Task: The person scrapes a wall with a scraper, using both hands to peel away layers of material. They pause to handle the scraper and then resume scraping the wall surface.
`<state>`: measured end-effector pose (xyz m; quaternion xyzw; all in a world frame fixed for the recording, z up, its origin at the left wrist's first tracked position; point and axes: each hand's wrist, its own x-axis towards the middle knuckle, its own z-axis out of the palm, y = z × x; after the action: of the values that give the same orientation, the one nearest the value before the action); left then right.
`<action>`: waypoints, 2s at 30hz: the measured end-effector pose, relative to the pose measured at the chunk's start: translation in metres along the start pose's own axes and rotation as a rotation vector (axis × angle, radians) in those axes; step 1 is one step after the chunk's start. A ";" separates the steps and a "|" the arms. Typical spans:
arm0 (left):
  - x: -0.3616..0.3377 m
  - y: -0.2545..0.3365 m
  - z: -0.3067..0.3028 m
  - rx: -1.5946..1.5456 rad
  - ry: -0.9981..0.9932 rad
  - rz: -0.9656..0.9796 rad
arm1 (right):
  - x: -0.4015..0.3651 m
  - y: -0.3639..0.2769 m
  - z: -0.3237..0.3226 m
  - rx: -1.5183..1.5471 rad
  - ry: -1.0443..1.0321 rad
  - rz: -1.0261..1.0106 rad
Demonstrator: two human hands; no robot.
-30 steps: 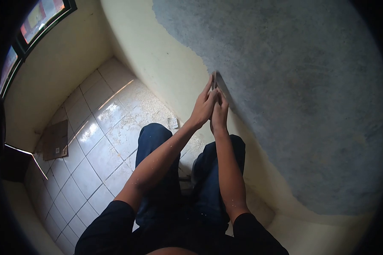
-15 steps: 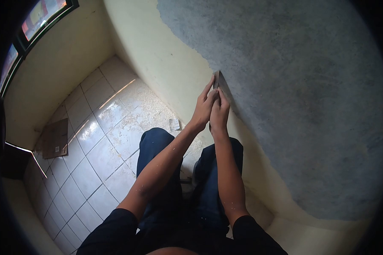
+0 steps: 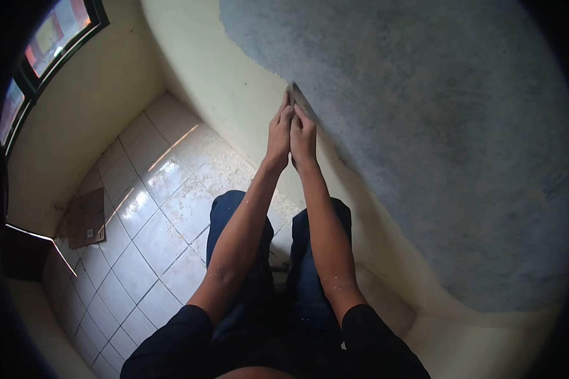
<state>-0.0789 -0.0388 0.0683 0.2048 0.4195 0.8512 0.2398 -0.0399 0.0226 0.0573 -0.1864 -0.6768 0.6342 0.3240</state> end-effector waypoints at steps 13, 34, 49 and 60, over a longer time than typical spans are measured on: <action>-0.028 -0.032 0.006 0.212 -0.183 0.070 | -0.049 -0.004 -0.029 -0.024 0.133 0.030; 0.006 -0.018 -0.025 0.182 -0.063 0.140 | -0.017 -0.002 0.017 -0.147 0.125 -0.072; -0.010 -0.034 -0.008 0.248 -0.121 0.165 | -0.045 -0.005 -0.009 -0.079 0.198 0.023; -0.003 -0.023 -0.015 0.223 -0.139 0.099 | -0.037 -0.008 0.000 -0.128 0.161 -0.072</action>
<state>-0.0794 -0.0375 0.0411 0.3091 0.4834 0.7938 0.2016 -0.0120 -0.0029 0.0576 -0.2329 -0.6939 0.5605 0.3873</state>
